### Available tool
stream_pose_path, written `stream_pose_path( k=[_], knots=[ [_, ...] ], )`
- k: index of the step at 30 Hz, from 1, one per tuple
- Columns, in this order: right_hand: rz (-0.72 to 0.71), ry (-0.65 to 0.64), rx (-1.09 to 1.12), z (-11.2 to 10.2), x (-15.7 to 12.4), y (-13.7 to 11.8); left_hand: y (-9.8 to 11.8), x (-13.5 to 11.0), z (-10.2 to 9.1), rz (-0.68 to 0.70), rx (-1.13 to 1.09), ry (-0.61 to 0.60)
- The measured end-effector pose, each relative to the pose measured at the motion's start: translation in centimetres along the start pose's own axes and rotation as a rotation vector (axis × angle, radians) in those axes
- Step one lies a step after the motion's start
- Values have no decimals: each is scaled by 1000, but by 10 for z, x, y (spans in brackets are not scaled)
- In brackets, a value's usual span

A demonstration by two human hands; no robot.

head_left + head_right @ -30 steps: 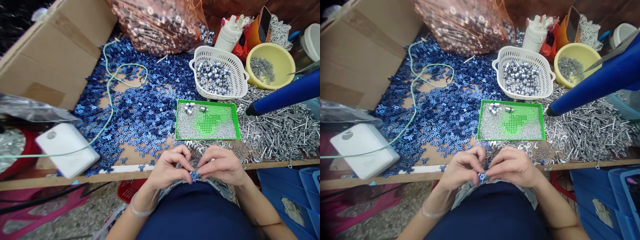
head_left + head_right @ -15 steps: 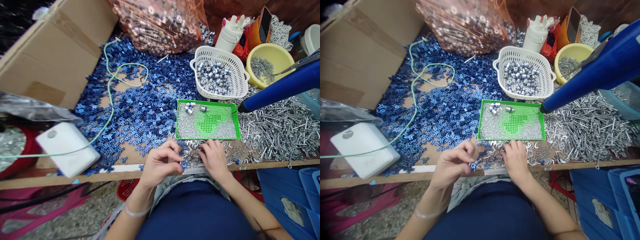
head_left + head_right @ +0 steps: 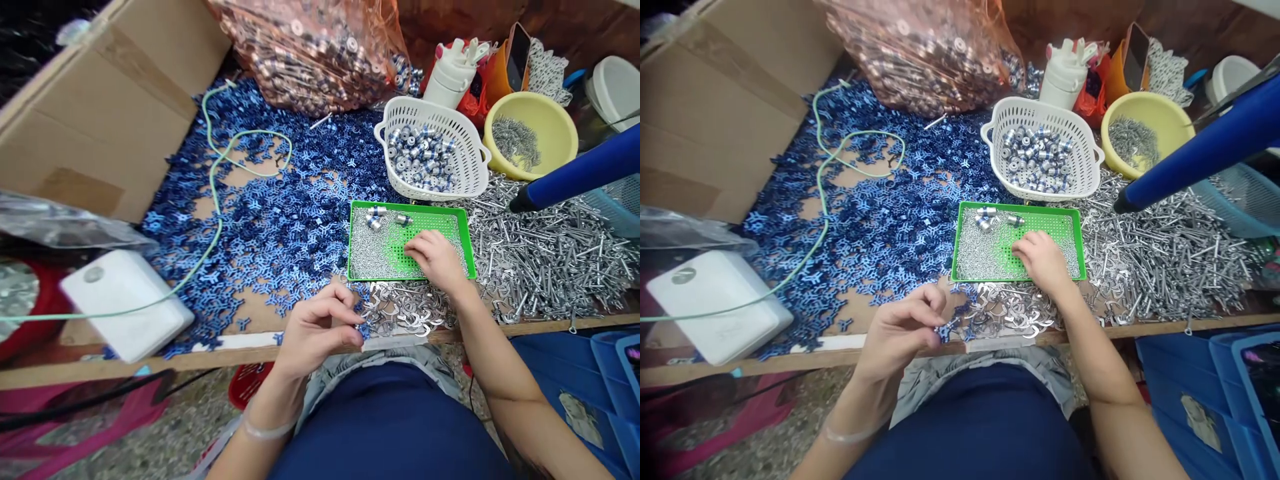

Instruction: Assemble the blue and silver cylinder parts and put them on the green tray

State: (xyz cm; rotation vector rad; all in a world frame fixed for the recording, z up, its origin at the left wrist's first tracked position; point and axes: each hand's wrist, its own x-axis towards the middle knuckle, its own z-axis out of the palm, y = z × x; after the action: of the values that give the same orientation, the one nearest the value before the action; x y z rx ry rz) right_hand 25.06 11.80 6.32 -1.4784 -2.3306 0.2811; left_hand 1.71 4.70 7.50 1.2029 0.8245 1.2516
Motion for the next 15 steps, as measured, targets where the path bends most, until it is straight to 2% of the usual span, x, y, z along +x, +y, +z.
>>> stream_pose_path(
  k=[3,7,10,15],
  knots=[
    [20,7,-36,6,10,10,1,-1,-1,21,21,9],
    [106,54,-139,7,1,4,-1,-1,-4,11,37,49],
    [48,-12,-209,7,-3,-4,-3,0,-5,-8,37,33],
    [-58,-104,-295,11,8,-7,0,3,-2,13,25,5]
  ],
)
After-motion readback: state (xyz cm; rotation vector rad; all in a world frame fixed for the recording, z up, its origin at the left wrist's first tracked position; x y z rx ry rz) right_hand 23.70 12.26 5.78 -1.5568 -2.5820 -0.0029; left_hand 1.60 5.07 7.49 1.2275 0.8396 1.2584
